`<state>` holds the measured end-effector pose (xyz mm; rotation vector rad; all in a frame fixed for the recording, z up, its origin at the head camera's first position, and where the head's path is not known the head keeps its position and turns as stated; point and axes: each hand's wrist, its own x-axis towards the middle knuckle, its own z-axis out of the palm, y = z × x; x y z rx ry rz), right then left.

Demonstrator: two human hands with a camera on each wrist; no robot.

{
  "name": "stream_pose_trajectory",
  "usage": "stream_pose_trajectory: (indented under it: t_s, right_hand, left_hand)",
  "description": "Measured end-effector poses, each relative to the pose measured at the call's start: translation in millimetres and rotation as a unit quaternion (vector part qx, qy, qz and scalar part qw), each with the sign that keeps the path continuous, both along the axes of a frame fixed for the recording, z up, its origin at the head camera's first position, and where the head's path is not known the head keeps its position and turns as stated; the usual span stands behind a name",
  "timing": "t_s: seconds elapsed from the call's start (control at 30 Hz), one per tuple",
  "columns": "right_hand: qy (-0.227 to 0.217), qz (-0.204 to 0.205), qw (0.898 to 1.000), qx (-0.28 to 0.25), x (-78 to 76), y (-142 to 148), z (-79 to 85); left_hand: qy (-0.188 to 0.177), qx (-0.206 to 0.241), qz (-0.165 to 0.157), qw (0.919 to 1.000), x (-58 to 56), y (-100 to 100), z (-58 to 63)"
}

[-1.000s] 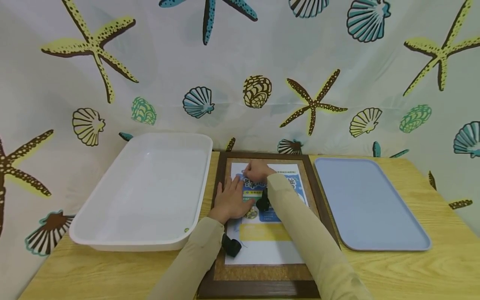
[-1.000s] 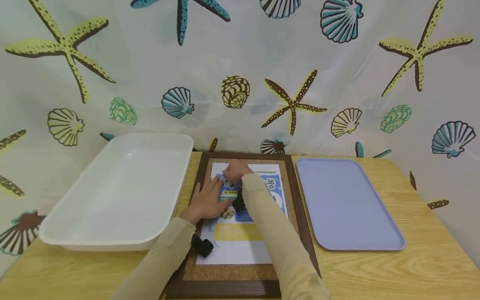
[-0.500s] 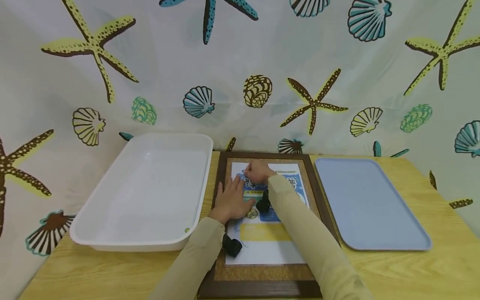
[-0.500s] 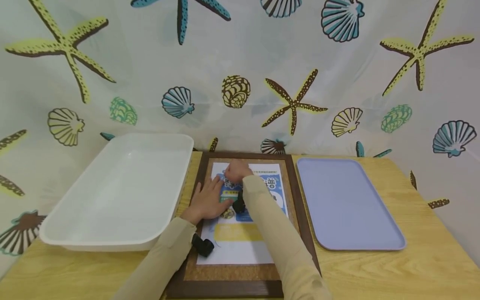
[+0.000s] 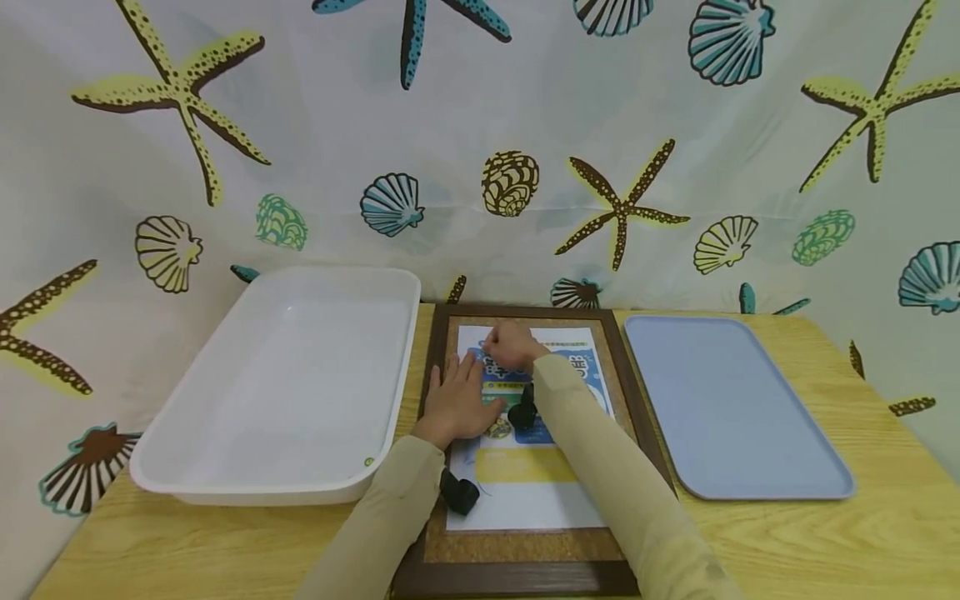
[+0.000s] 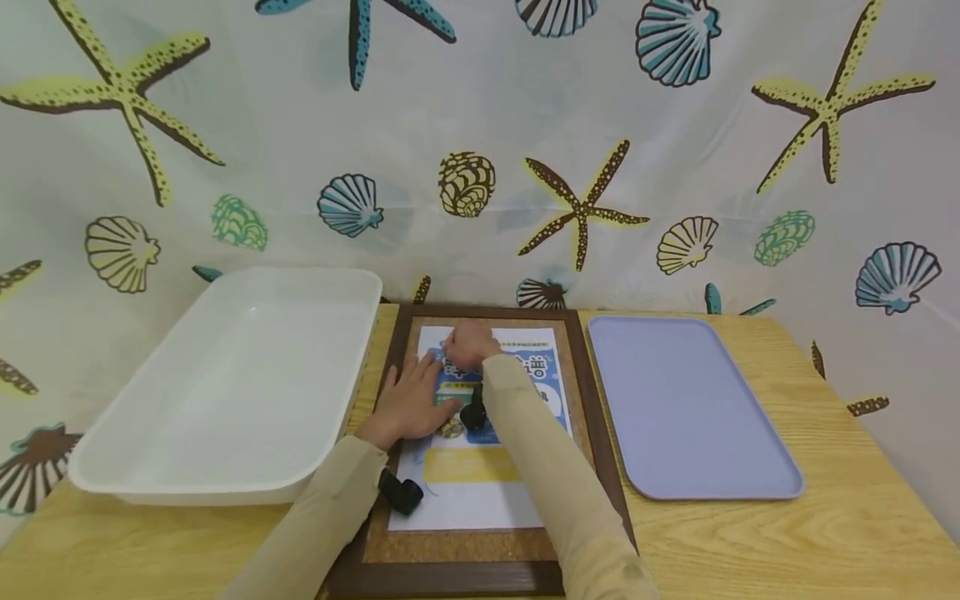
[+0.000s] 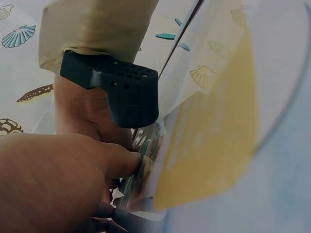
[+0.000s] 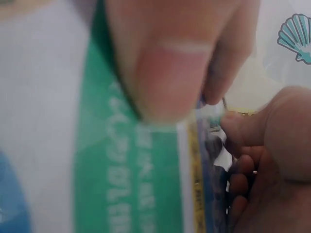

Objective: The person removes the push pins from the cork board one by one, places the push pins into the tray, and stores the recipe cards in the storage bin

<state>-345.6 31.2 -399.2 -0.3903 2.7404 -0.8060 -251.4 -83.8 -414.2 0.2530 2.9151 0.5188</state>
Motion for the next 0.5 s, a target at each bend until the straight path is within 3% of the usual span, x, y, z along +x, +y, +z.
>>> stream_pose_trajectory:
  t_s: [0.17,0.5]
  right_hand:
    - [-0.008,0.017,0.999,-0.038,-2.8,1.0,-1.7]
    - [-0.013,0.008,0.995,-0.101,-0.6,8.0,-9.6]
  left_hand:
    - [0.003,-0.001,0.001,1.0000,0.0,-2.1,3.3]
    - [-0.003,0.000,0.001,1.0000,3.9,0.4,5.9]
